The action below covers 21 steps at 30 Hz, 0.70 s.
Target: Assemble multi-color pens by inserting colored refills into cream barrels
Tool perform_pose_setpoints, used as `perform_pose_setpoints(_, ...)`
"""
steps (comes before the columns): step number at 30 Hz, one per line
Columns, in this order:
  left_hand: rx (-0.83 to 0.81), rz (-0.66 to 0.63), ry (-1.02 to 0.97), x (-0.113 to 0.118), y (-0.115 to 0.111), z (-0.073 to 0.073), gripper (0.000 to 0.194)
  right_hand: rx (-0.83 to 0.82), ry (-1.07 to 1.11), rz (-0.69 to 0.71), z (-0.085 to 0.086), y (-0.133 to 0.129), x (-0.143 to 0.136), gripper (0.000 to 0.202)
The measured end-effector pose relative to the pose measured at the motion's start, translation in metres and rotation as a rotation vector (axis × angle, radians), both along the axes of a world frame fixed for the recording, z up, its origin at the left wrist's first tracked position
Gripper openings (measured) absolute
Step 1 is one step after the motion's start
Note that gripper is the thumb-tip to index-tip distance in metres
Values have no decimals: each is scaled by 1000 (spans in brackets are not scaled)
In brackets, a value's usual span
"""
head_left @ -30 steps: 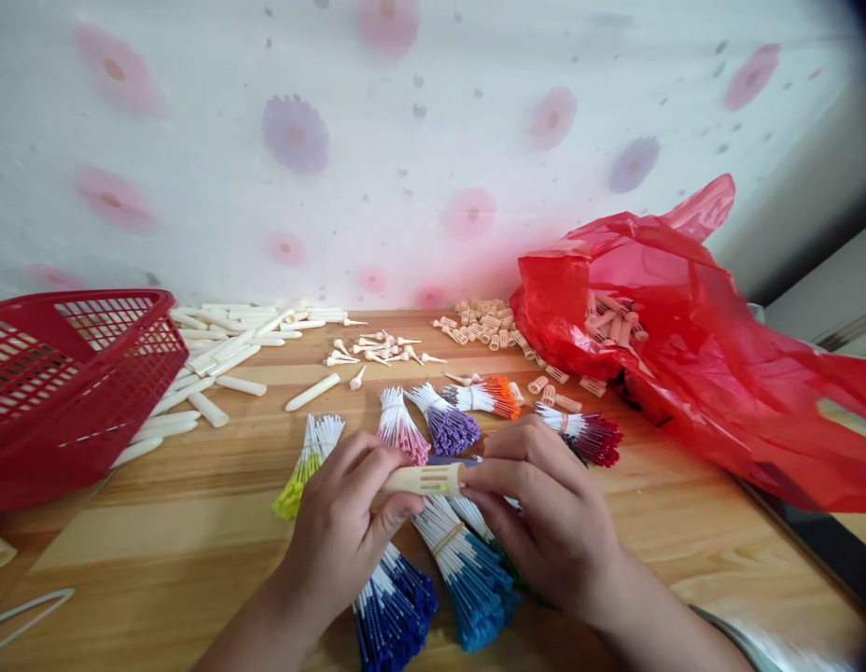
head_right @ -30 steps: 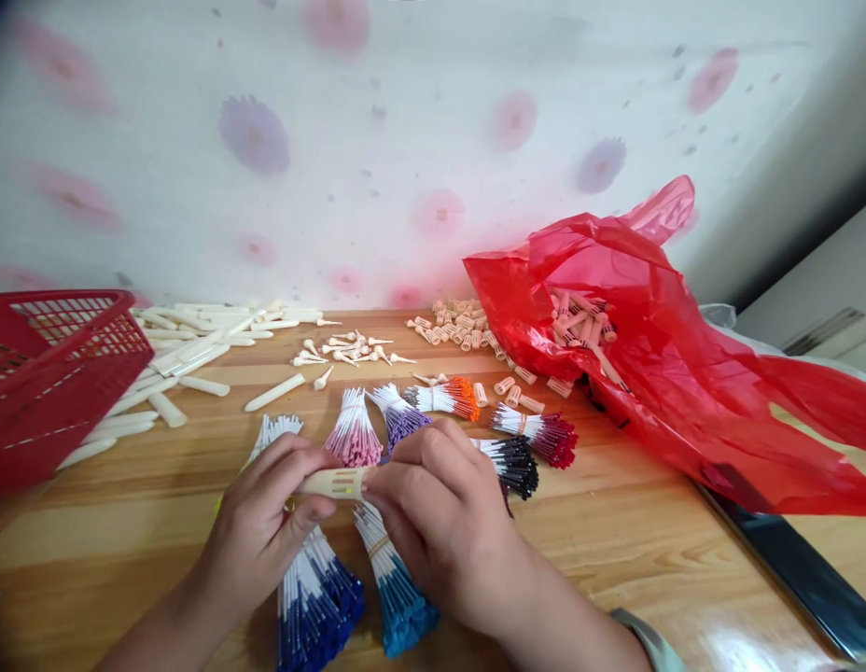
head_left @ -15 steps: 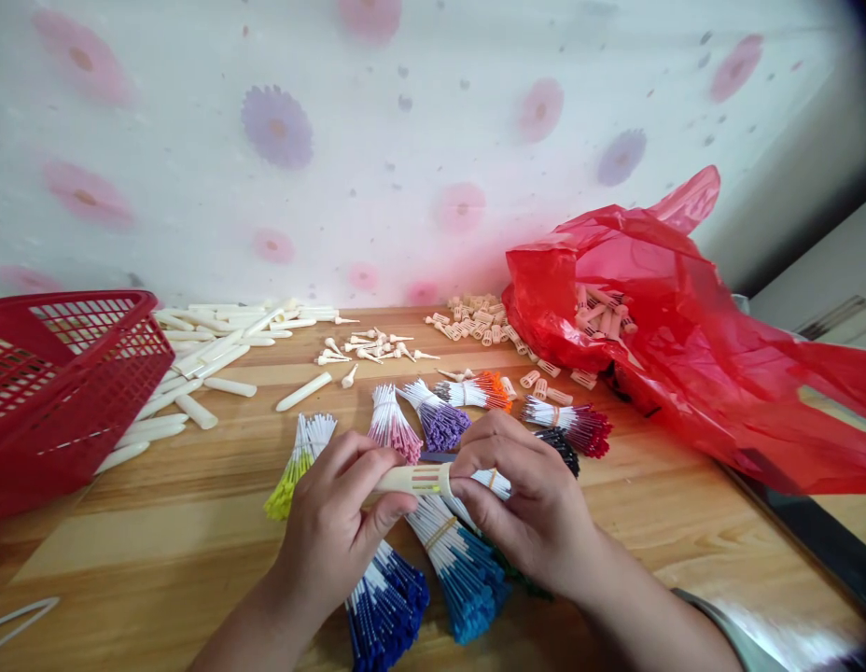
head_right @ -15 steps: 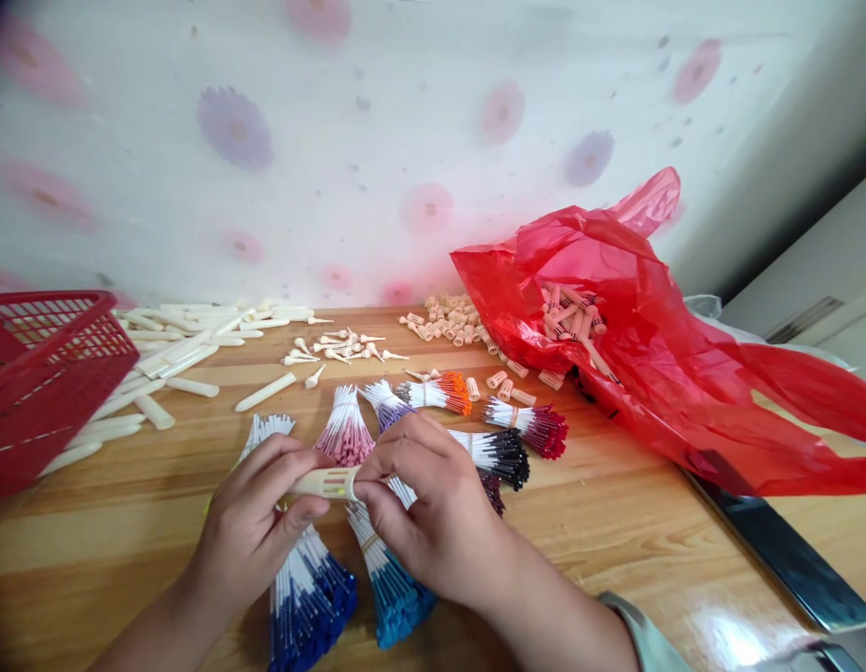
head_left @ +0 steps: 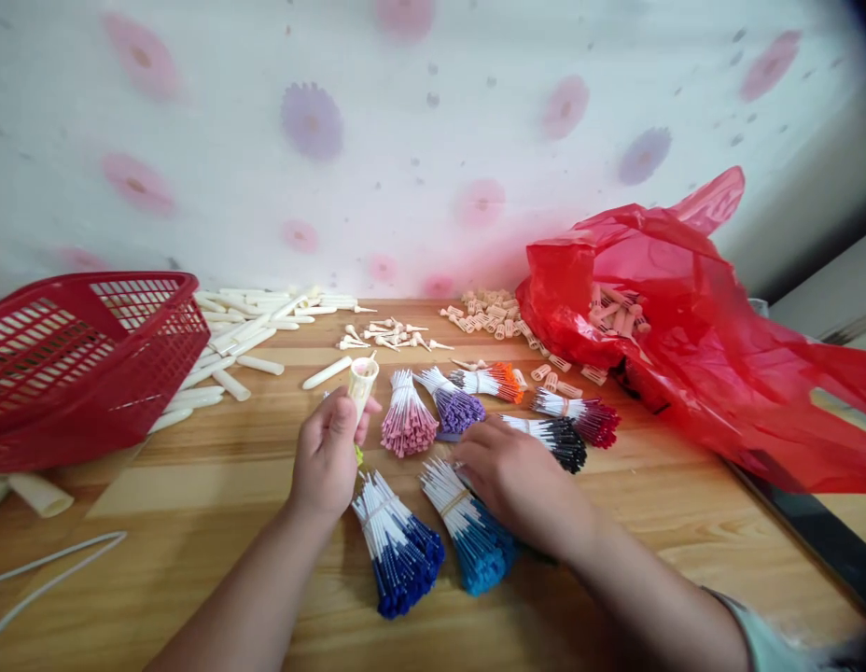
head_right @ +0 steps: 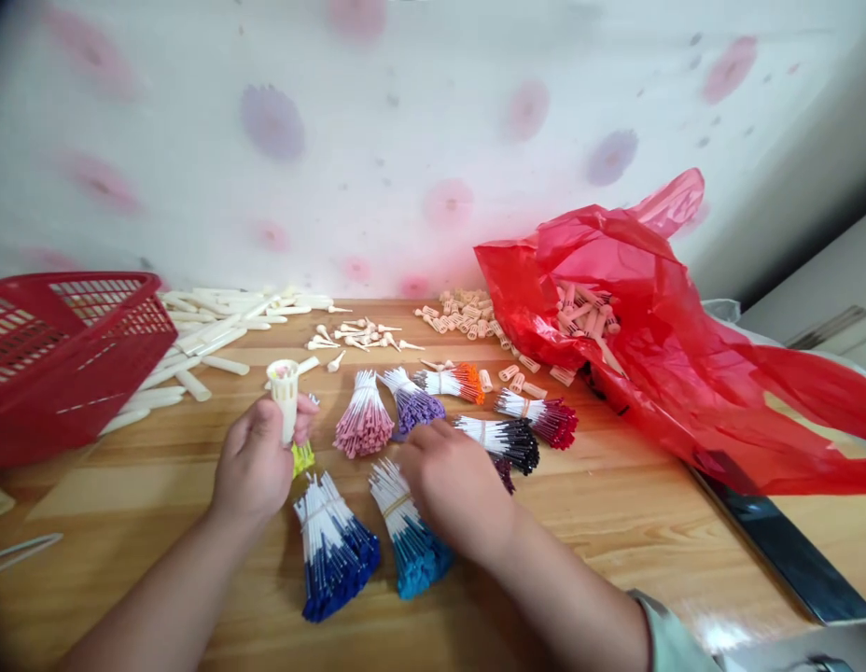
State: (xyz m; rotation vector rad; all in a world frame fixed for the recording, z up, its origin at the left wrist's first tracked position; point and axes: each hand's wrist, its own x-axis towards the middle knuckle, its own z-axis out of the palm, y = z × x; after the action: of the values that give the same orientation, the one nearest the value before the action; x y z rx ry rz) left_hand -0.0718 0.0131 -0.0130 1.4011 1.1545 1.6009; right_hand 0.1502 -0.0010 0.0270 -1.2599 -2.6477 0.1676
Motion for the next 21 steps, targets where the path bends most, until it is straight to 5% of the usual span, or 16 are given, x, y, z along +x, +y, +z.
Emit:
perform_pose_setpoints(7, 41, -202, -13, 8, -8, 3, 52, -13, -335, -216, -9, 25, -12, 20)
perform_pose_setpoints(11, 82, -279, 66, 8, -10, 8, 58, -32, -352, -215, -12, 30, -17, 23)
perform_pose_setpoints(16, 111, -389, 63, 8, -11, 13, 58, -63, -318, -129, 3, 32, 5, 18)
perform_pose_setpoints(19, 99, -422, 51, 8, -11, 13, 56, -88, -63, -58, 13, 29, 26, 20)
perform_pose_setpoints(21, 66, -414, 64, 8, -11, 12, 58, -111, 342, -7, 17, 24, 33, 16)
